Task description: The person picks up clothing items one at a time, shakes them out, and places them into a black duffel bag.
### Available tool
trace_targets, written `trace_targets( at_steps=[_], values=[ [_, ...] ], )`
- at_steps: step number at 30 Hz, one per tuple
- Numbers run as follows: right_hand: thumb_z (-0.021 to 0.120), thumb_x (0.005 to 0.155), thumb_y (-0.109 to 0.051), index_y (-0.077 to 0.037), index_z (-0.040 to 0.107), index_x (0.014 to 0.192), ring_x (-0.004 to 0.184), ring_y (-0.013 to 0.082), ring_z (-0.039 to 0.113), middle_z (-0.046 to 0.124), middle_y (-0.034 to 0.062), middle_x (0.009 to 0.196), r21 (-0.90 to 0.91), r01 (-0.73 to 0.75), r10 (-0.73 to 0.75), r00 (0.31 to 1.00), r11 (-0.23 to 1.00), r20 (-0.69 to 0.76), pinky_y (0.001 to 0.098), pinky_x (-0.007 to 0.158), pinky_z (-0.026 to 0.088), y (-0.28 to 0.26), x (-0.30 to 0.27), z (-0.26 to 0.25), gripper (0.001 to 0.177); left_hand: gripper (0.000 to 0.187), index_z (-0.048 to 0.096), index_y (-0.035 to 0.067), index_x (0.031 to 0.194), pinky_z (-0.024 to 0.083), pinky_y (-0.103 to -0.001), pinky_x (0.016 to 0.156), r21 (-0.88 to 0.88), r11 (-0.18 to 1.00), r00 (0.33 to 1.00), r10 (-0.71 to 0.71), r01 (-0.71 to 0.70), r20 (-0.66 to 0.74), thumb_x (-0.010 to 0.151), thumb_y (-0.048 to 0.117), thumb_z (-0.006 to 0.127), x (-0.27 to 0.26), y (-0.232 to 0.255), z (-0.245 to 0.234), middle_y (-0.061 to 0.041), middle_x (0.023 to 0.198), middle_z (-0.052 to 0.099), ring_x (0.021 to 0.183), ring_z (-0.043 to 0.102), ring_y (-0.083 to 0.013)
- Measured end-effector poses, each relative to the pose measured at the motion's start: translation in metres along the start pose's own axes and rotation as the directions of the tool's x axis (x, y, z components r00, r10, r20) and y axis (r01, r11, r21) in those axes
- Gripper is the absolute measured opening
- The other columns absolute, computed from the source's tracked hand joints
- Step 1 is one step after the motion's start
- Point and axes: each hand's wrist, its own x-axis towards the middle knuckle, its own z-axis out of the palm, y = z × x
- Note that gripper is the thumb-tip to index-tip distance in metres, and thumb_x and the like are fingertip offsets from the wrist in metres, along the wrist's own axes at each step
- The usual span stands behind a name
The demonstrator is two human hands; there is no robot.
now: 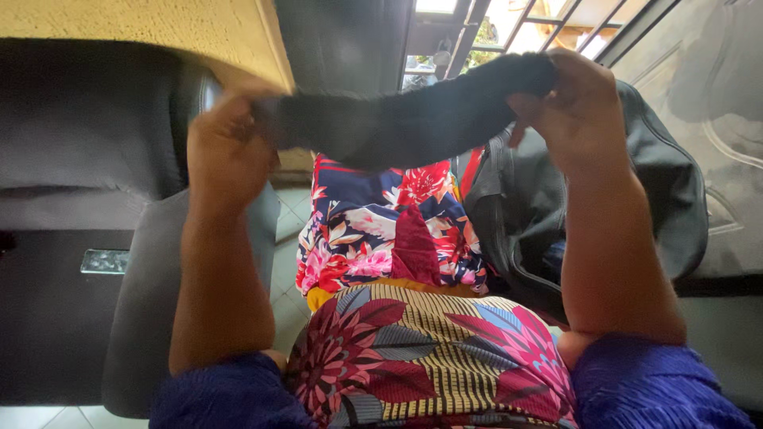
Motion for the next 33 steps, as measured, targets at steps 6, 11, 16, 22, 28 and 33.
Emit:
trace_targets(
  at_steps=[6,11,16,22,28,33],
  values=[
    [0.068,0.099,0.006,0.006,0.065,0.121,0.087,0.0209,0.075,0.073,0.0145,0.109,0.006,-0.125,0.123,0.984,0.992,0.125,0.0347,0.075,0.064,-0.02,-0.013,-0.011,0.023,0.023,0.067,-0.002,0.122,0.055,-0.025,0.066,-0.255,0.966,0.994,-0.002,0.029,0.106,0.102,-0.009,0.057,-0.009,0.007,-0.011,-0.007,0.092,0.074,0.076,0.07,-0.012],
    [0.07,0.095,0.002,0.004,0.066,0.124,0.086,0.019,0.074,0.072,0.011,0.111,-0.189,-0.204,0.204,0.979,0.96,-0.02,0.0354,0.069,0.065,0.021,0.016,-0.018,0.029,0.026,0.068,-0.001,0.121,0.063,-0.028,0.07,0.204,0.979,0.992,-0.028,0.002,0.124,0.099,-0.006,0.056,0.027,-0.026,0.005,-0.01,0.093,0.075,0.08,0.077,-0.0158],
    [0.073,0.096,0.002,0.003,0.066,0.119,0.098,0.0144,0.07,0.071,0.0066,0.112,-0.202,-0.143,0.14,0.99,0.969,-0.031,0.0301,0.085,0.061,0.076,0.05,-0.025,0.024,0.027,0.067,0.004,0.124,0.061,-0.032,0.095,0.021,1.0,0.992,0.006,-0.009,0.123,0.098,-0.002,0.062,0.071,-0.081,0.037,-0.014,0.12,0.073,0.111,0.073,-0.0246],
    [0.073,0.106,0.004,0.001,0.062,0.122,0.112,0.0155,0.064,0.066,0.0071,0.12,-0.289,0.317,-0.347,0.936,0.903,-0.056,0.0304,0.098,0.054,0.076,0.078,-0.011,0.019,0.026,0.065,0.004,0.119,0.038,-0.042,0.126,0.099,0.894,0.892,0.444,-0.436,-0.084,0.098,-0.012,0.065,0.109,-0.094,0.046,-0.02,0.152,0.054,0.148,0.049,-0.036],
    [0.081,0.099,0.004,0.0,0.063,0.115,0.114,0.016,0.067,0.07,0.0148,0.121,-0.758,0.347,-0.469,0.881,0.552,0.062,0.032,0.097,0.054,0.084,0.045,-0.019,0.024,0.034,0.065,0.005,0.116,0.043,-0.043,0.123,0.192,0.855,0.871,0.492,-0.482,-0.001,0.09,-0.016,0.063,0.094,-0.119,0.036,-0.019,0.151,0.056,0.146,0.052,-0.0359],
    [0.065,0.078,0.016,-0.002,0.065,0.11,0.127,0.0226,0.065,0.07,0.0137,0.124,-0.451,0.236,-0.209,0.972,0.861,0.109,0.0371,0.111,0.05,0.165,-0.028,-0.016,0.037,0.029,0.07,0.009,0.111,0.057,-0.036,0.1,-0.146,0.987,0.973,0.101,-0.071,0.209,0.092,-0.012,0.065,0.016,-0.205,0.051,-0.013,0.14,0.063,0.124,0.064,-0.0306]
  ],
)
